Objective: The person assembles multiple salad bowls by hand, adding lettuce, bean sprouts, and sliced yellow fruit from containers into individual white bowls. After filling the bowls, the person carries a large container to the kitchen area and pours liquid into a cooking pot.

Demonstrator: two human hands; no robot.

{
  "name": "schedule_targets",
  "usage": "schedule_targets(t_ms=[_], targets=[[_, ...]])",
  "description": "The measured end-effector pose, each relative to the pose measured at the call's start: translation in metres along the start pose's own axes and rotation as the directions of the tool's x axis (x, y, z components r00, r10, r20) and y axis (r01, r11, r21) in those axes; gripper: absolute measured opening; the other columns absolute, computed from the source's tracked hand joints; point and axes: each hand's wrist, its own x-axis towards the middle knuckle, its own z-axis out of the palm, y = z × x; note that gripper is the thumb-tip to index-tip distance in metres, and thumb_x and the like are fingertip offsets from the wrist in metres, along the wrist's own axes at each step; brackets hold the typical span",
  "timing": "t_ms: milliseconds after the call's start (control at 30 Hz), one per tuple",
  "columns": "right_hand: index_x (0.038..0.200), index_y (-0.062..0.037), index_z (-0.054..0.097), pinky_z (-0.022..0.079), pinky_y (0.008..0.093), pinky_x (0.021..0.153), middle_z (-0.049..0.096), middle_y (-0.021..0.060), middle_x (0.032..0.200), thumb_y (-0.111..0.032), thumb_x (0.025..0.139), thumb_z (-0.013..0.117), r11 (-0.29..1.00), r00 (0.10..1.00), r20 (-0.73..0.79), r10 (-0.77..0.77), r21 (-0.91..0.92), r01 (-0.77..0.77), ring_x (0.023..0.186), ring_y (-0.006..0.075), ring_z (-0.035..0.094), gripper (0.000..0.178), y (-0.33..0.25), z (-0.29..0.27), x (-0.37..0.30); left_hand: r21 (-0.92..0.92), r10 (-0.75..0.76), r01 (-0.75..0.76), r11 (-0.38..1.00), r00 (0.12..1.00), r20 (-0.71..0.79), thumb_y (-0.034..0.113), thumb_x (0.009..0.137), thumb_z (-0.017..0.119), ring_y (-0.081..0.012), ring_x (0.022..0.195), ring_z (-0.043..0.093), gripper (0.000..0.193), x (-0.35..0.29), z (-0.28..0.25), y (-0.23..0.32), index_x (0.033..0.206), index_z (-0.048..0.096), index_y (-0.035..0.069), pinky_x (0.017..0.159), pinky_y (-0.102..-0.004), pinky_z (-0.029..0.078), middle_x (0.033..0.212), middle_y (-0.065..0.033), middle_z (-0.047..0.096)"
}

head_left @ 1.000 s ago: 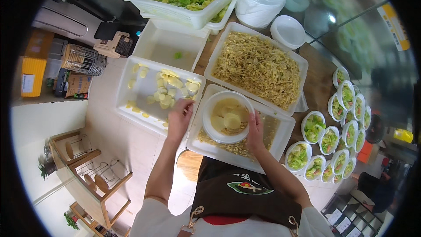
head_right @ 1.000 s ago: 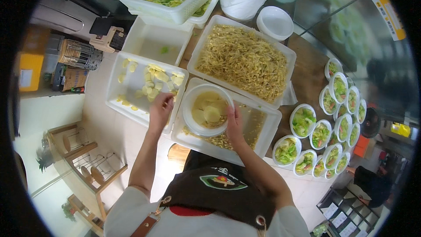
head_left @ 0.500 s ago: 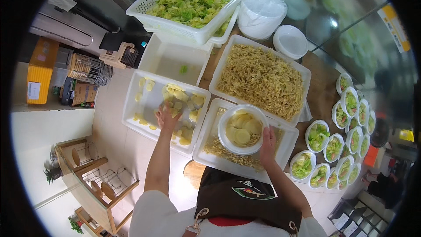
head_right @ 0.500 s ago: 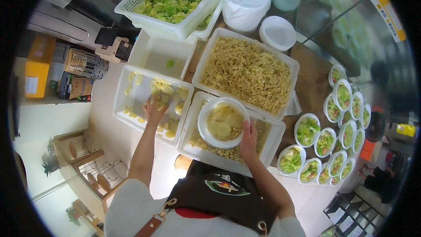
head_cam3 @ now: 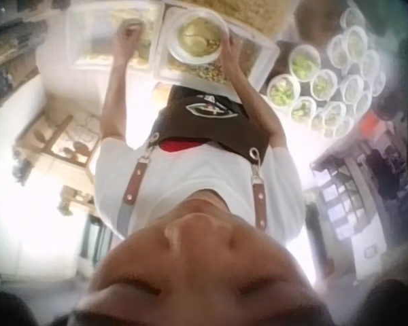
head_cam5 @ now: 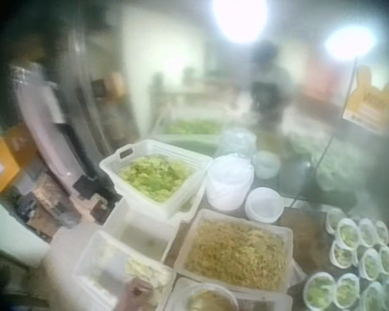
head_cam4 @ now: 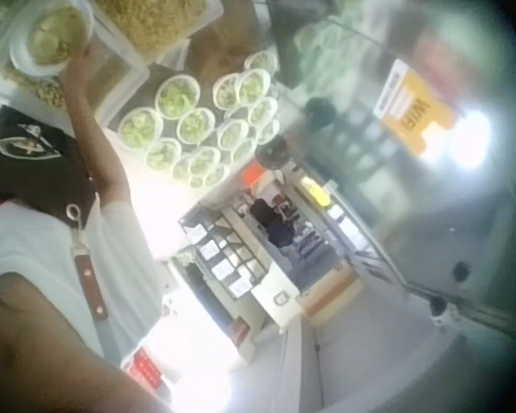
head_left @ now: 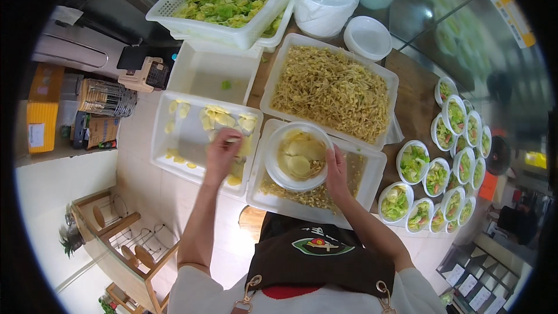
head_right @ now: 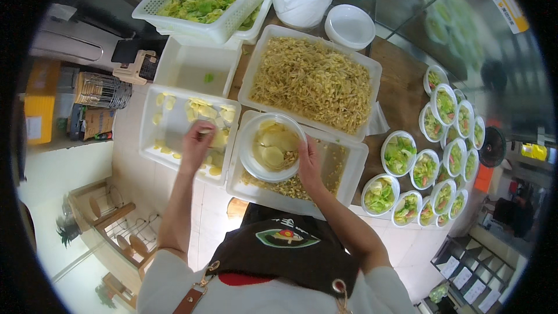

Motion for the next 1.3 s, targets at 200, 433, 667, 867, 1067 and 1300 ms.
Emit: schedule_targets(t_ms=[200, 433, 667, 867, 1067, 1300], targets=[[0.12, 0.0007, 0.049, 0.038, 0.0245, 0.085, 0.055, 0.0032, 0.107, -0.021, 0.096, 0.041, 0.999, 1.0, -0.009, 0.024, -0.022, -0.024, 0.094, 0.009, 0.047, 0.033, -0.027, 0.019, 0.002, 0.416, 0.264, -0.427, 0.803, 0.88, 0.395, 0.008, 0.073, 0.067, -0.028, 0.092, 0.057, 0.032, 0.019, 0.042, 0.098, 0.103, 0.057, 0.008, 0.077, -0.0356, 0.048, 0.107, -0.0131, 0.054], [0.121, -0.0012, 0.048, 0.039, 0.0258, 0.089, 0.055, 0.006, 0.109, -0.027, 0.096, 0.042, 1.0, 0.983, -0.184, -0.013, 0.005, 0.014, 0.101, 0.0121, 0.05, 0.037, -0.031, -0.005, 0.01, 0.818, 0.407, -0.328, 0.474, 0.905, 0.127, 0.026, 0.074, 0.068, -0.0319, 0.096, 0.055, 0.045, 0.317, -0.098, 0.119, 0.113, 0.053, 0.008, 0.083, -0.0403, 0.044, 0.101, -0.016, 0.057], [0.123, -0.0004, 0.047, 0.037, 0.0295, 0.092, 0.053, 0.0093, 0.115, -0.03, 0.097, 0.038, 0.996, 0.903, -0.429, -0.005, -0.082, -0.034, 0.105, 0.0165, 0.048, 0.041, -0.051, -0.001, -0.002, 0.941, -0.283, -0.083, 0.329, 0.942, 0.182, 0.046, 0.061, 0.075, -0.0386, 0.121, 0.038, 0.093, 0.452, -0.042, 0.057, 0.137, 0.031, 0.013, 0.098, -0.0411, 0.038, 0.131, -0.0263, 0.037], [0.123, 0.001, 0.046, 0.036, 0.0308, 0.093, 0.052, 0.011, 0.117, -0.03, 0.097, 0.038, 0.998, 0.892, -0.448, 0.061, 0.052, -0.042, 0.108, 0.0184, 0.047, 0.042, -0.034, 0.008, -0.003, 0.923, -0.084, -0.238, 0.303, 0.958, 0.275, 0.027, 0.067, 0.072, -0.0314, 0.108, 0.052, 0.066, 0.454, -0.038, 0.041, 0.125, 0.047, 0.008, 0.081, -0.042, 0.05, 0.114, -0.0179, 0.057], [0.122, 0.0005, 0.048, 0.037, 0.0279, 0.091, 0.055, 0.008, 0.113, -0.025, 0.097, 0.039, 0.999, 0.895, -0.445, -0.036, -0.051, 0.015, 0.104, 0.015, 0.049, 0.037, -0.04, 0.015, 0.004, 0.756, -0.171, -0.204, 0.622, 0.906, 0.386, 0.019, 0.068, 0.071, -0.0331, 0.088, 0.061, 0.059, 0.401, -0.002, 0.102, 0.123, 0.051, 0.012, 0.059, -0.0375, 0.054, 0.123, -0.0207, 0.048], [0.124, 0.0019, 0.046, 0.034, 0.0301, 0.095, 0.051, 0.0109, 0.118, -0.031, 0.097, 0.037, 0.998, 0.909, -0.416, -0.018, -0.055, -0.006, 0.11, 0.0177, 0.045, 0.044, -0.051, 0.022, 0.007, 0.88, 0.015, -0.344, 0.326, 0.933, 0.359, 0.018, 0.065, 0.073, -0.0376, 0.1, 0.057, 0.062, 0.402, 0.021, 0.083, 0.123, 0.052, 0.013, 0.084, -0.0425, 0.048, 0.127, -0.0235, 0.043]])
